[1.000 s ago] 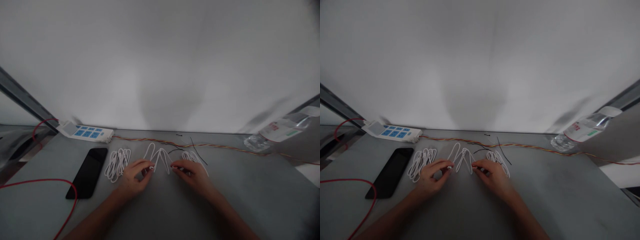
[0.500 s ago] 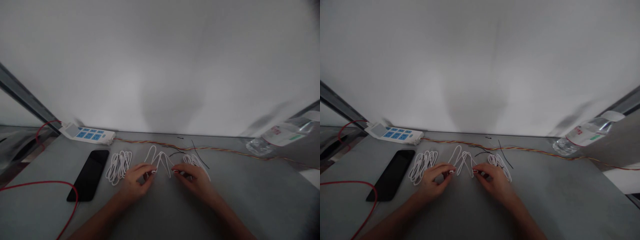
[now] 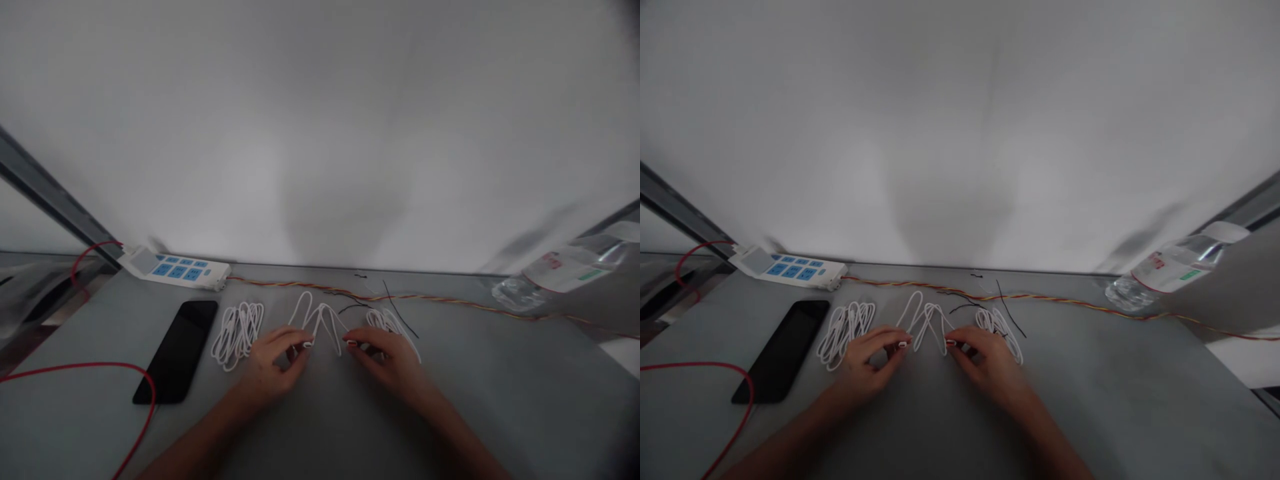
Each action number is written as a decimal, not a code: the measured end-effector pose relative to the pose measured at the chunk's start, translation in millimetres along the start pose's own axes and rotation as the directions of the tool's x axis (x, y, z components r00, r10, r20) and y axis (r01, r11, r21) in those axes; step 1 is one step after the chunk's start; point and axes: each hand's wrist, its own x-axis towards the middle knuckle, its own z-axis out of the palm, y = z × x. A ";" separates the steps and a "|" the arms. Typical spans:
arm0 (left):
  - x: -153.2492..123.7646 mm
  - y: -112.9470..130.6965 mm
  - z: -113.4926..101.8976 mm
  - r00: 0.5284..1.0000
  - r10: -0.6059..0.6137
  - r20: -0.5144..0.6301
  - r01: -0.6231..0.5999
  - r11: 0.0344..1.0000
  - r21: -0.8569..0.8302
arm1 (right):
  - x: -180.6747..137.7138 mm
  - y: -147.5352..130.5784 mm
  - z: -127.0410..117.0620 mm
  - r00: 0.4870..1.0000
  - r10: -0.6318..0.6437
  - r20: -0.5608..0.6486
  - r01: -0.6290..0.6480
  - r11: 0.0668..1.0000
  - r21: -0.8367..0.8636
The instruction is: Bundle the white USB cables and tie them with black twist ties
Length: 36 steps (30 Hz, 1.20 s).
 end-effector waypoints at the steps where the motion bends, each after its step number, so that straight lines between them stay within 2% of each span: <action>1: -0.2 0.0 -0.1 1.000 0.012 0.003 -0.012 1.000 -0.005 | 0.0 0.0 0.0 1.000 -0.001 0.000 0.001 1.000 0.000; 12: 0.1 0.7 0.1 1.000 -0.010 0.011 0.010 1.000 -0.005 | -0.4 0.9 -0.1 1.000 -0.005 0.003 0.005 1.000 -0.013; 15: 0.5 -2.4 1.2 0.995 -0.082 0.050 0.080 0.996 0.046 | 0.1 1.1 -0.1 1.000 0.010 -0.003 -0.010 1.000 -0.029; 18: 1.8 -3.7 1.1 0.981 -0.174 0.086 0.160 0.976 0.147 | 0.6 2.5 0.0 0.995 0.096 -0.007 -0.096 0.995 -0.031; 20: 3.3 -3.1 -0.3 0.964 -0.252 0.080 0.233 0.952 0.200 | 1.2 4.1 0.0 0.987 0.159 -0.019 -0.159 0.987 -0.020; 23: 6.5 -2.1 -4.4 0.922 -0.383 0.056 0.354 0.893 0.279 | 3.1 6.2 -0.4 0.983 0.175 -0.060 -0.178 0.983 -0.042; 29: 9.4 -1.4 -7.0 0.888 -0.455 0.064 0.352 0.765 0.539 | 5.0 4.6 7.8 0.975 0.197 -0.100 -0.217 0.939 -0.265; 33: 7.3 5.9 -1.2 0.832 -0.540 0.129 0.388 0.732 0.560 | 1.1 -1.4 22.7 0.976 0.097 -0.195 -0.161 0.923 -0.349; 36: 6.2 9.8 2.5 0.797 -0.576 0.183 0.414 0.740 0.530 | -2.2 -6.3 32.0 0.978 0.135 -0.161 -0.186 0.909 -0.373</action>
